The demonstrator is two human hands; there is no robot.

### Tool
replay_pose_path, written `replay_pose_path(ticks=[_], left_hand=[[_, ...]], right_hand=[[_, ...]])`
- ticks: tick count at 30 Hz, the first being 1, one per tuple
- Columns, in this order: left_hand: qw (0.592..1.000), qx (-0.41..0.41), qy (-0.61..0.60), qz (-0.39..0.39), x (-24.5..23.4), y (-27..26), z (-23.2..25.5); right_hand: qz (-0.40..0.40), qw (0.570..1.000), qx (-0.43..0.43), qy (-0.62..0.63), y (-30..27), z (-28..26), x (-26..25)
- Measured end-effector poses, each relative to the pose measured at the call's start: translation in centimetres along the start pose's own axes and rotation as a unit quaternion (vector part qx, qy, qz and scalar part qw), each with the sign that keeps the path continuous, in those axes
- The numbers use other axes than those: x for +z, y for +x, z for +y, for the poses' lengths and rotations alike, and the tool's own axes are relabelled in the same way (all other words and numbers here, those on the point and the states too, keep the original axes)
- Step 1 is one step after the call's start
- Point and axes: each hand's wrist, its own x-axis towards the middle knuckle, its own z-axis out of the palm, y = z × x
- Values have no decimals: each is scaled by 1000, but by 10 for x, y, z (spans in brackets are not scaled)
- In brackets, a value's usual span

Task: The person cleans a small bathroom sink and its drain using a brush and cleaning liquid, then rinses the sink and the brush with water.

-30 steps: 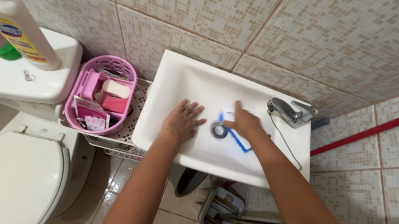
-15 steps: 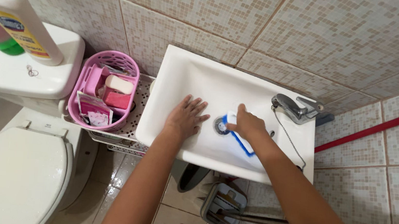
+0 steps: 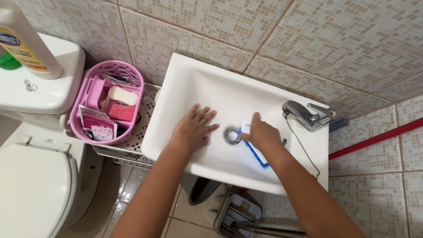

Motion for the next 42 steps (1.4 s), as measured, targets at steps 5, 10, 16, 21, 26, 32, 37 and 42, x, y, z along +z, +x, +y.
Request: replay_pose_path(ticks=[5,10,16,21,26,32,37,42], left_hand=[[1000,0,-9,2,-4,0,0],[1000,-5,-8,6,-4,0,-1],[1000,-3,-5,7,-3,2,1],[1000,-4,-4,10,-4,-1,-1],[1000,-3,-3,-1,-5,1,-2],[1000,-4,-4,7,-1,3,1],[1000,-4,-10,10,-4,1,2],[1000,-2,-28,13,-5,1,-2]], right_hand=[[-46,996,-75,-26,-8,-26,25],[52,994,-90,30,4,-39,2],[24,1000,1,11,-7,-7,10],[-10,993,-117,-31,-16,-39,22],[24,995,-83,47,3,-36,-1],[3,998,-63,14,5,0,18],[5,989,-147,-12,-5,-38,20],[58,996,-41,45,4,-18,-5]])
